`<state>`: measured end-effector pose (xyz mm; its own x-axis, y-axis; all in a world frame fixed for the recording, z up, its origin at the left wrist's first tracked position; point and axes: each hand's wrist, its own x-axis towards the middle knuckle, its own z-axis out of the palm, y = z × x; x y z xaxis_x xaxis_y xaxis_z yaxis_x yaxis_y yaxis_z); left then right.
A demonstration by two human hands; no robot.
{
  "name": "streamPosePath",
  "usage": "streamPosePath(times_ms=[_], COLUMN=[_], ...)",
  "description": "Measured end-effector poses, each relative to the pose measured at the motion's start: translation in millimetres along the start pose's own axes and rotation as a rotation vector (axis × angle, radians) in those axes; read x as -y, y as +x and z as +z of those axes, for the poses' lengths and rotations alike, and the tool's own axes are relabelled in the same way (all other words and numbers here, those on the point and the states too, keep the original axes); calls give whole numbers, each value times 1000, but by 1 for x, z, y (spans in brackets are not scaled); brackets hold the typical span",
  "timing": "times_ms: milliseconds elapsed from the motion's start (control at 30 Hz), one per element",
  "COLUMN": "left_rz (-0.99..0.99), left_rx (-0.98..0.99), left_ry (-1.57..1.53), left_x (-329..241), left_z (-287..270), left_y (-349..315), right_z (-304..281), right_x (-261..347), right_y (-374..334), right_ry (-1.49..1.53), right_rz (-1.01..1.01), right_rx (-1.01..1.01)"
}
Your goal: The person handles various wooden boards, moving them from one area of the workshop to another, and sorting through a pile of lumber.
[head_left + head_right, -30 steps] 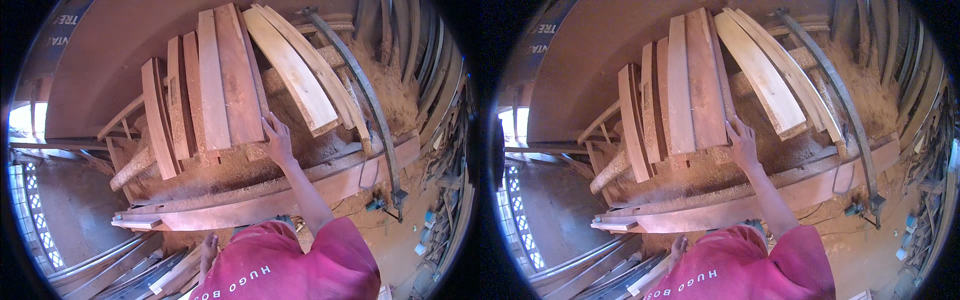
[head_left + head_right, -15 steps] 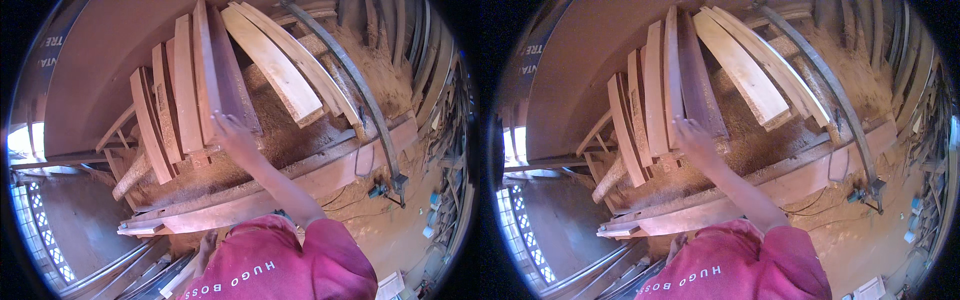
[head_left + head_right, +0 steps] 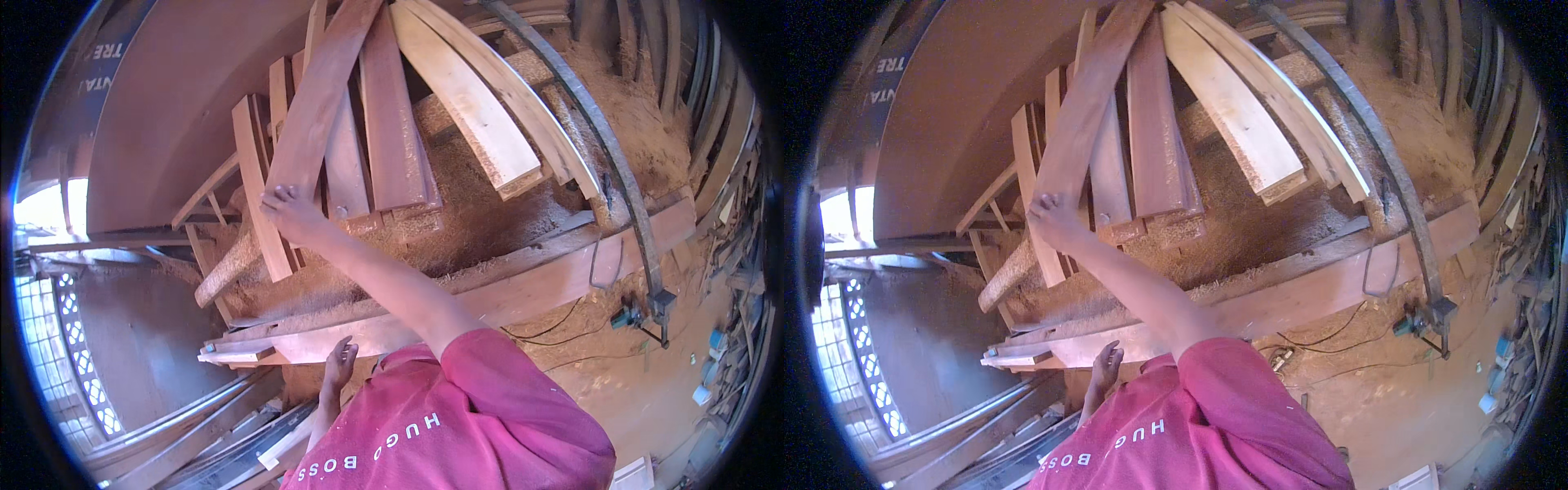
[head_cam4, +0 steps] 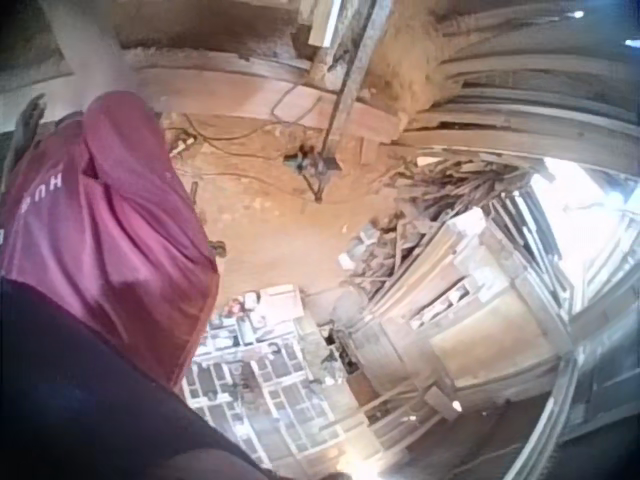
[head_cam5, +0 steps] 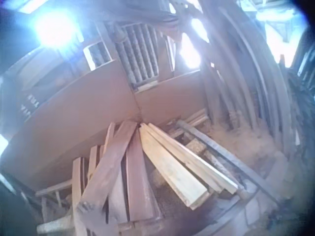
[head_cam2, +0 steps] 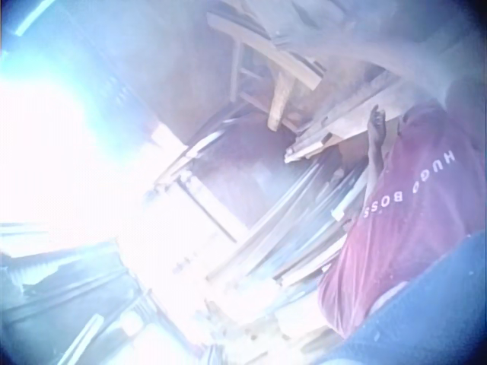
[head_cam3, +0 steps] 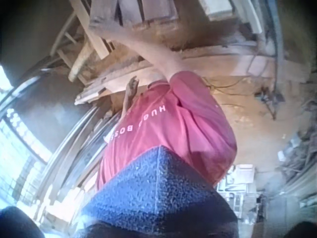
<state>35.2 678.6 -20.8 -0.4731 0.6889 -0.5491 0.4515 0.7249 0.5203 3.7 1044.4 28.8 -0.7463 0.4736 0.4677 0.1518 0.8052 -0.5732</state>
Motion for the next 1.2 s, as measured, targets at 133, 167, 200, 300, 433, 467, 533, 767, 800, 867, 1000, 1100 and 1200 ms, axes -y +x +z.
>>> streamPosePath(times_ms=[133,167,200,300,433,467,533,767,800,867,1000,1100,1200], left_rz=[-104,-159,-220,-384,-311,-353,-452,-495,-497,-492,-489,-511,-515], left_rx=[-72,-71,-72,-80,-82,-75,-104,-233,-243,-211,-279,-332,-230], left_ry=[-126,-193,-267,-291,-94,-58,-214,-438,-456,-463,-616,-562,-540], left_x=[78,93,105,150,150,152,130,116,118,127,168,182,189], left_z=[25,32,38,57,72,76,72,97,101,112,151,151,159], left_y=[-41,-48,-53,-86,-107,-110,-109,-111,-113,-116,-126,-132,-132], right_z=[-19,-26,-31,-66,-45,-51,-66,-39,-38,-40,-50,-74,-93], right_x=[4,-6,-17,-39,-121,-116,-97,-114,-115,-113,-105,-103,-76], right_y=[-25,-41,-56,-86,-134,-121,-97,-93,-91,-93,-110,-140,-176], right_ry=[342,265,190,-234,-694,-553,-549,-633,-636,-649,-643,-624,-632], right_rz=[125,229,324,562,673,854,1054,929,924,918,917,937,947], right_rx=[44,-80,-196,-380,-345,-122,155,105,118,155,219,254,322])
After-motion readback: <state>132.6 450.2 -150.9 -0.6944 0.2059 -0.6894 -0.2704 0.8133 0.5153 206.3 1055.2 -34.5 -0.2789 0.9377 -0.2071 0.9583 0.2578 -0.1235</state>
